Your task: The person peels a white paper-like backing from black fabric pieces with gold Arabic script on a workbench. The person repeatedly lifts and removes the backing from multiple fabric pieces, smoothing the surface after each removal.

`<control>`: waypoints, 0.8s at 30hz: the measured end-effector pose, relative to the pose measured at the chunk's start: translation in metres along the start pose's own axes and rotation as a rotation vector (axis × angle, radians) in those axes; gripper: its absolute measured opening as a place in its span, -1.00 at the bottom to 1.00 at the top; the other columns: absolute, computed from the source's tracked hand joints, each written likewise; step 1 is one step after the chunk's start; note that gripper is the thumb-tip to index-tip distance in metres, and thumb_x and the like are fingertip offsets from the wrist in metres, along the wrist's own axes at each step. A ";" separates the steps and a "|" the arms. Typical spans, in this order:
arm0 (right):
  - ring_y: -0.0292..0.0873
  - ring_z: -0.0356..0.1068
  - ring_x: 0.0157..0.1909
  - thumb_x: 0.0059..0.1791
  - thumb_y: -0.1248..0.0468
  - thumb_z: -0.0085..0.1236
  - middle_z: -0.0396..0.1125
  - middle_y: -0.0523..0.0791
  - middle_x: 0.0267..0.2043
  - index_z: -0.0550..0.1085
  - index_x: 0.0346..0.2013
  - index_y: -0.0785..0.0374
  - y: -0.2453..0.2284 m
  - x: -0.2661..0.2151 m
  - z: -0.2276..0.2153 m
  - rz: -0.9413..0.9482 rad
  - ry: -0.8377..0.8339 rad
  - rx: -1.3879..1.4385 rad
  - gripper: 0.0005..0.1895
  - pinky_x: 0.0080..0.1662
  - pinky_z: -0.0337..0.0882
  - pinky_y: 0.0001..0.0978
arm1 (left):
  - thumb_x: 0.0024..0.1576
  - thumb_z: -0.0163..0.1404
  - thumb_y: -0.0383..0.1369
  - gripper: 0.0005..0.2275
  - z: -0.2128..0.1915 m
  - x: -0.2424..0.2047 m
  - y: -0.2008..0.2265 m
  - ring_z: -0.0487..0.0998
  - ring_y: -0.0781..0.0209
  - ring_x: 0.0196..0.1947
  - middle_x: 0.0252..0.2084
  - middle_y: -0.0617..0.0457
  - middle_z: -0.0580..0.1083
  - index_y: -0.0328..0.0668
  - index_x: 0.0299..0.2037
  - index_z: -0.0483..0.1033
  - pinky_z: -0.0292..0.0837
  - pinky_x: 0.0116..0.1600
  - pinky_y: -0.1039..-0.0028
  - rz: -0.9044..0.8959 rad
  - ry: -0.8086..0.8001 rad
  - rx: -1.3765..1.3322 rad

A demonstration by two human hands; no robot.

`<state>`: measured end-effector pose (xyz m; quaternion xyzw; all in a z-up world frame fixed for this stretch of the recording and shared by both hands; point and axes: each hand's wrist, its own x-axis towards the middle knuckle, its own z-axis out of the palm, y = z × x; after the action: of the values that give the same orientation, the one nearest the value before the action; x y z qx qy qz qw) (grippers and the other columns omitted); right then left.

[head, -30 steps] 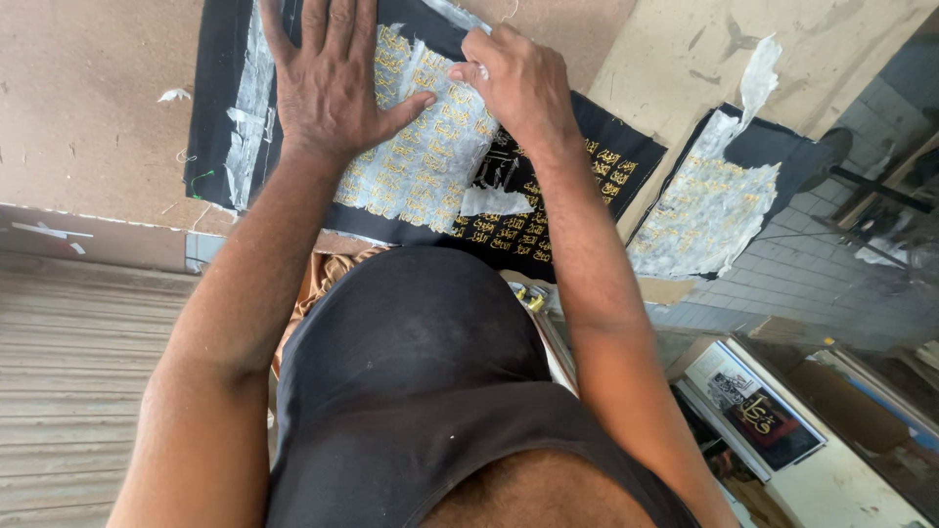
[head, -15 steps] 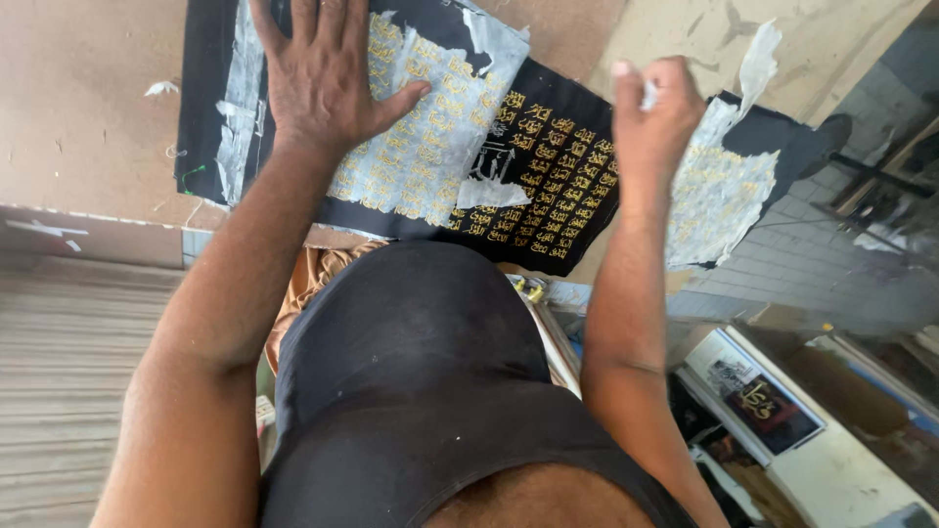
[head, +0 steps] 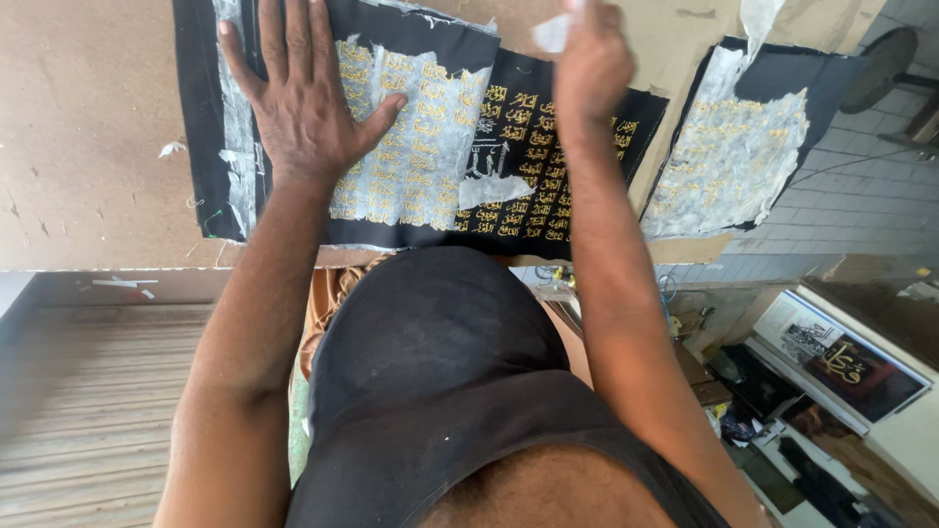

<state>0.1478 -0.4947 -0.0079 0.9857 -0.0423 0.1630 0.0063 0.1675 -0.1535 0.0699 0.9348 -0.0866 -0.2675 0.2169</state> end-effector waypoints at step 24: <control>-0.20 0.43 -0.42 0.12 0.16 0.28 0.40 -0.10 -0.39 0.43 -0.31 0.24 -0.062 -0.047 -0.144 -0.110 -0.413 0.588 -0.74 -0.39 0.40 -0.31 | 0.31 -0.13 0.32 -0.08 0.026 0.002 -0.020 -0.23 -0.12 0.62 0.64 -0.20 -0.11 -0.35 0.59 -0.08 -0.51 0.52 -0.29 0.113 0.164 0.044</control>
<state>0.0629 -0.4259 0.1138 0.9584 0.0591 -0.0352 -0.2771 0.1562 -0.1457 0.0402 0.9518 -0.1272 -0.1752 0.2174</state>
